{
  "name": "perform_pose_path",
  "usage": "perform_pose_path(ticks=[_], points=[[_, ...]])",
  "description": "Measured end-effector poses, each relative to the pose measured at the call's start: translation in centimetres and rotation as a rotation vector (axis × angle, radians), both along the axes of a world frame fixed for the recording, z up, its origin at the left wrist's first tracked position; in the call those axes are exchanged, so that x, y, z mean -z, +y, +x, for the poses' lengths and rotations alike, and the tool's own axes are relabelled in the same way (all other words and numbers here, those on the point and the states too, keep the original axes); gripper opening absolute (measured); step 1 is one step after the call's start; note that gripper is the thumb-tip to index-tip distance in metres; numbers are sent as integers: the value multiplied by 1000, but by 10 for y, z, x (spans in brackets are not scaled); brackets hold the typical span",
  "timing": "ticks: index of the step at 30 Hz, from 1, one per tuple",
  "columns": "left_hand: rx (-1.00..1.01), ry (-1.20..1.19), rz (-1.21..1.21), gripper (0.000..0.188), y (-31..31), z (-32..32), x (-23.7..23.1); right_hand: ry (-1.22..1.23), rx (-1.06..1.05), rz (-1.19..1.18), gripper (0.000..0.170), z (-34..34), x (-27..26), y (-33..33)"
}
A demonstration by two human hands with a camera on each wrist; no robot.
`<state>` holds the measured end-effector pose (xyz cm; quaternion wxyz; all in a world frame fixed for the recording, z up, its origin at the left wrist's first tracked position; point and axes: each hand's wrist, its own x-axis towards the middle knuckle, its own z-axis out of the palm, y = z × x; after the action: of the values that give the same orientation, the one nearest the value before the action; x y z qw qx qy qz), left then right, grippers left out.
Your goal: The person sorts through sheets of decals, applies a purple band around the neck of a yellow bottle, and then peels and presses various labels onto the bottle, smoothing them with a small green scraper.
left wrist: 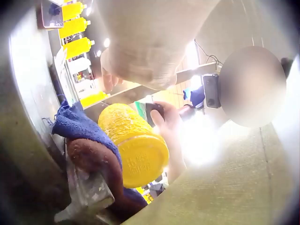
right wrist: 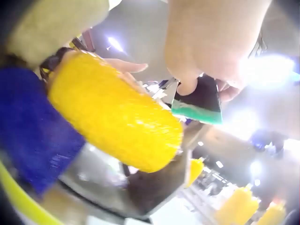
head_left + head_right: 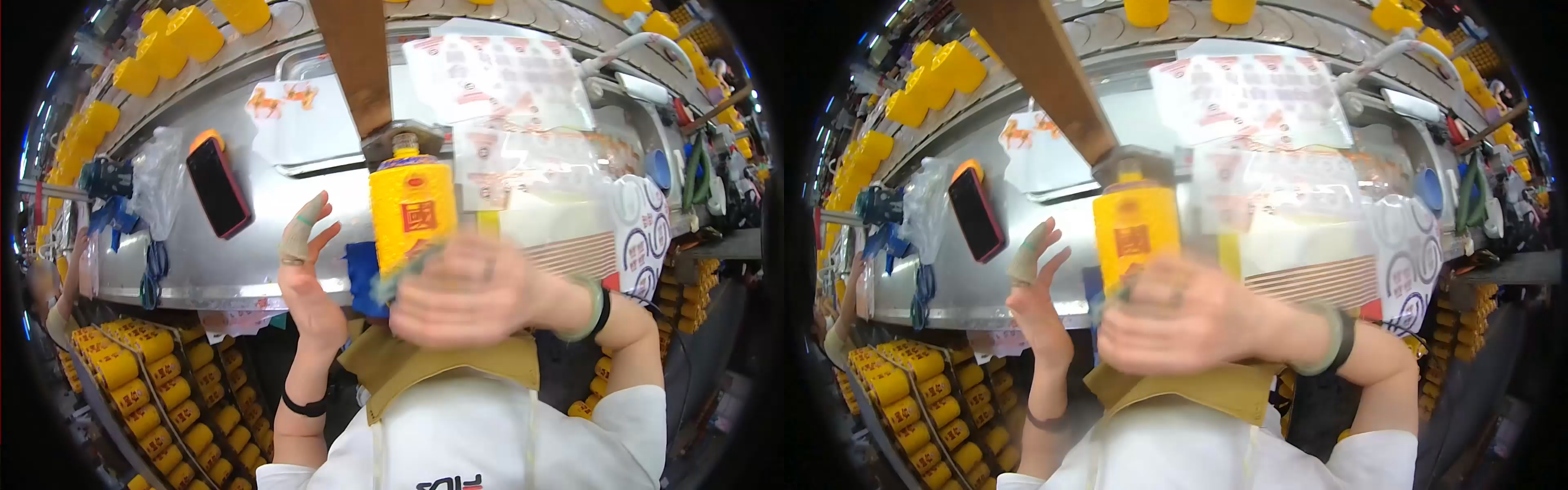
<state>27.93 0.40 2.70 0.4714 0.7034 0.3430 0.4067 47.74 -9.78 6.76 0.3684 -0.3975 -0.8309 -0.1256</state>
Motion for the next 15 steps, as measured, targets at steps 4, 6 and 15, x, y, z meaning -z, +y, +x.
perform_pose_path(ticks=[4, 6, 15], points=[[30, -71, -42, 92, -4, 8, 3, 455, -44, -431, 28, 4, -14, -32], [53, -66, -36, 92, -8, 13, 0, 849, 198, -731, 37, 20, -16, -38], [103, -46, -24, 88, -10, 17, 3, 271, 759, -967, 37, 93, 26, -79]])
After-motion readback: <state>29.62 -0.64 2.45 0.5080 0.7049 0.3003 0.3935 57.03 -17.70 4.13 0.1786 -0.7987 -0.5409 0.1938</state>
